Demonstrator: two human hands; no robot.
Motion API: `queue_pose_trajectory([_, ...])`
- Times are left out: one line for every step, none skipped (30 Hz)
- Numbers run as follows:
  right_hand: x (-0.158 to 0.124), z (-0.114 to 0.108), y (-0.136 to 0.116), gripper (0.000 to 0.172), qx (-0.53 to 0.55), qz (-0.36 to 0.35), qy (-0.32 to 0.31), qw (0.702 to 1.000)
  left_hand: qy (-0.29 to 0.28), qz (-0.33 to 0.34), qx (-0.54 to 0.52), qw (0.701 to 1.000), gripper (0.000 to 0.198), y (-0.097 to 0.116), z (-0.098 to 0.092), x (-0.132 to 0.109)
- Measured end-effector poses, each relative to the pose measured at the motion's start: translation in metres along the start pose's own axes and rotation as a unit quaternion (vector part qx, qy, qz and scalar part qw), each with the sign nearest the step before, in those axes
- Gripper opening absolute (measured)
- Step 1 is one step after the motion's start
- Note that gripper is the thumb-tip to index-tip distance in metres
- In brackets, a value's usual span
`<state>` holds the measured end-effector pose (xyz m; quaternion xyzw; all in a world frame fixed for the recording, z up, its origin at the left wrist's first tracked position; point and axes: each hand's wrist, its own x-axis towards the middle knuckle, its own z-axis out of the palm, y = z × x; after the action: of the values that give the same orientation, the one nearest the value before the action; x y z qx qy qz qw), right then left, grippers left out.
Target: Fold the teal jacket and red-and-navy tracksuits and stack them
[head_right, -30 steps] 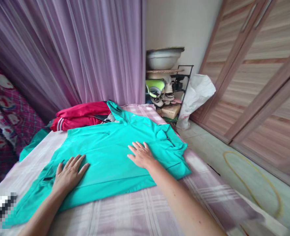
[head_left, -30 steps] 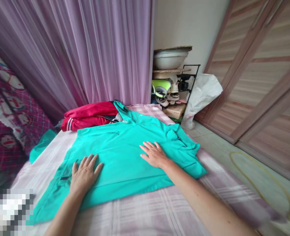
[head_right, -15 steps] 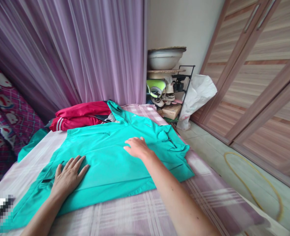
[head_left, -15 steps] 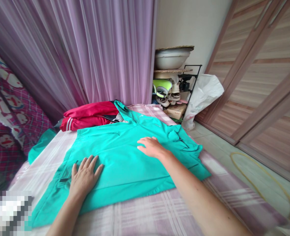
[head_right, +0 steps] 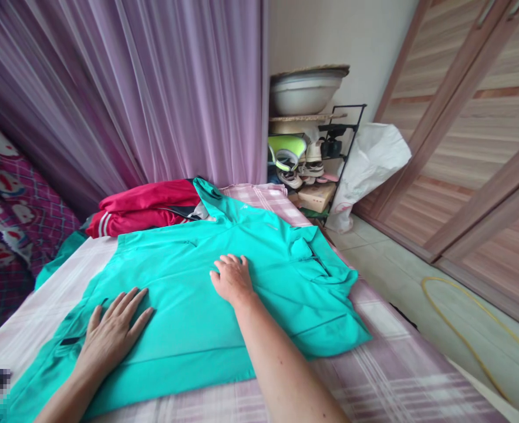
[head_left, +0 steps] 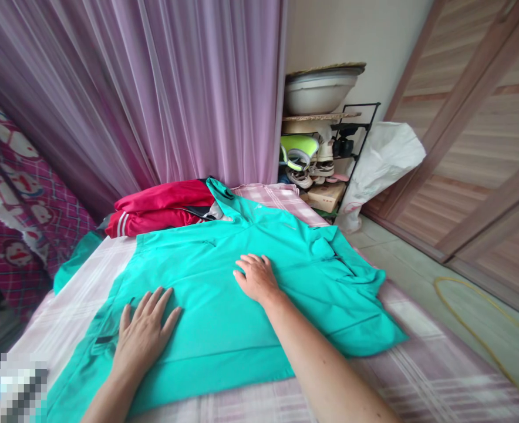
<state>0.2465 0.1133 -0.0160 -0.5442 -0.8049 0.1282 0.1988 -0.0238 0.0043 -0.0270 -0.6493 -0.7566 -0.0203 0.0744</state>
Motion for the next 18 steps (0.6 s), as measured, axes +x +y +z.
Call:
queue_pose_trajectory([0.0,0.0,-0.001,0.036,0.004,0.002,0.003,1.0,0.0,0.003,-0.002,1.0,0.06,-0.003,0.002,0.0])
queue_pose_trajectory([0.001,0.0,-0.001,0.035,0.007,0.005,0.006,1.0,-0.002,0.004,-0.004,1.0,0.06,-0.006,0.004,0.0])
queue_pose_trajectory([0.001,0.0,-0.001,0.035,0.01,0.008,0.008,1.0,-0.005,0.004,-0.008,1.0,0.059,-0.007,0.005,0.001])
queue_pose_trajectory([0.002,0.0,-0.002,0.035,0.012,0.01,0.01,1.0,-0.007,0.003,-0.013,1.0,0.058,-0.006,0.004,0.002])
queue_pose_trajectory([0.002,0.0,-0.002,0.034,0.013,0.012,0.01,1.0,-0.007,0.004,-0.017,1.0,0.056,-0.003,0.002,0.004])
queue_pose_trajectory([0.003,0.001,-0.001,0.034,0.013,0.012,0.01,1.0,-0.005,0.012,-0.021,1.0,0.055,0.003,-0.001,0.007])
queue_pose_trajectory([0.003,0.001,-0.001,0.034,0.012,0.012,0.01,1.0,-0.001,0.026,-0.024,0.999,0.053,0.011,-0.005,0.011])
queue_pose_trajectory([0.003,0.0,-0.001,0.034,0.011,0.013,0.009,1.0,0.002,0.046,-0.028,0.999,0.052,0.021,-0.01,0.016])
queue_pose_trajectory([0.003,0.0,-0.001,0.034,0.008,0.012,0.009,1.0,0.002,0.071,-0.033,0.997,0.052,0.032,-0.015,0.022])
queue_pose_trajectory([0.003,0.0,-0.001,0.034,0.007,0.011,0.008,1.0,-0.003,0.093,-0.037,0.995,0.052,0.044,-0.018,0.029])
queue_pose_trajectory([0.003,-0.001,-0.001,0.035,0.006,0.01,0.007,1.0,-0.014,0.11,-0.041,0.993,0.052,0.056,-0.021,0.037])
queue_pose_trajectory([0.003,-0.001,-0.001,0.035,0.006,0.008,0.008,1.0,-0.027,0.124,-0.042,0.991,0.052,0.066,-0.022,0.044])
queue_pose_trajectory([0.002,-0.002,-0.001,0.035,0.008,0.006,0.009,1.0,-0.04,0.13,-0.041,0.99,0.053,0.074,-0.02,0.051])
queue_pose_trajectory([0.002,-0.002,-0.001,0.035,0.011,0.004,0.01,1.0,-0.05,0.133,-0.04,0.989,0.053,0.079,-0.018,0.056])
queue_pose_trajectory([0.002,-0.003,-0.001,0.035,0.013,0.004,0.011,1.0,-0.057,0.134,-0.039,0.989,0.053,0.081,-0.014,0.061])
queue_pose_trajectory([0.002,-0.003,-0.001,0.034,0.015,0.004,0.011,1.0,-0.06,0.134,-0.039,0.988,0.054,0.08,-0.009,0.064])
queue_pose_trajectory([0.002,-0.003,-0.001,0.034,0.016,0.005,0.01,1.0,-0.06,0.135,-0.04,0.988,0.054,0.077,-0.005,0.066])
queue_pose_trajectory([0.002,-0.003,-0.001,0.034,0.016,0.006,0.008,1.0,-0.059,0.136,-0.04,0.988,0.054,0.07,-0.002,0.067])
